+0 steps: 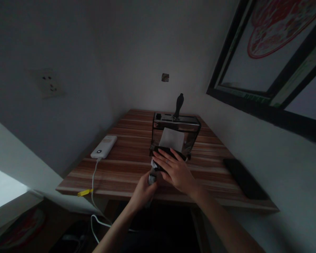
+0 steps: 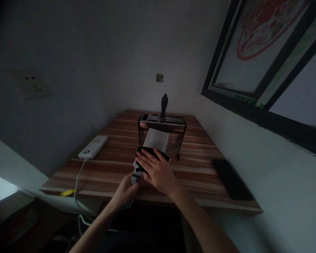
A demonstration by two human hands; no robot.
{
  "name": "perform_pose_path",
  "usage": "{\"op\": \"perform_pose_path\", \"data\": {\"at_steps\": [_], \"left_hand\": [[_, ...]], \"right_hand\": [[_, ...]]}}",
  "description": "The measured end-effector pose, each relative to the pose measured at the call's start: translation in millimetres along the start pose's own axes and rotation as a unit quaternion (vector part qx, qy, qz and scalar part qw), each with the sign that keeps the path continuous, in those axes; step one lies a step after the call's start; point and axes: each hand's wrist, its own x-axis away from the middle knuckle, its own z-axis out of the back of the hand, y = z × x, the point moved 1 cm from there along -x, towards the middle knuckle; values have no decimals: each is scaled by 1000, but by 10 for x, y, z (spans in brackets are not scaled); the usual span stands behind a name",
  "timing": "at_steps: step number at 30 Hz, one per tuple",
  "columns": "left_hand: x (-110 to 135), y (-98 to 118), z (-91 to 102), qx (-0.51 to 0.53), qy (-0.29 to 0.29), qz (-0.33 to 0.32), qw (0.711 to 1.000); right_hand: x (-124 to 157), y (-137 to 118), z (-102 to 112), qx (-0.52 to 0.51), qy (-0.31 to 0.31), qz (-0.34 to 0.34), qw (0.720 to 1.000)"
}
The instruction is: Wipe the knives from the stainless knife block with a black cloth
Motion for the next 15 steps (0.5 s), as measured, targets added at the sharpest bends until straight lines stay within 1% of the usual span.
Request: {"op": "perform_pose_path", "data": {"at_steps": [6,10,15], "left_hand": [[0,-20,27,-21,-14,-4,1000],[9,-4,28,-35,-11,-13,999],[13,-15,12,-33,-23,-2,999]], "right_hand": [[-152,252,94,18,21,-8,1000],[-253,426,175,34,39,-17,999],[-341,607,255,40,56,-33,997]]}}
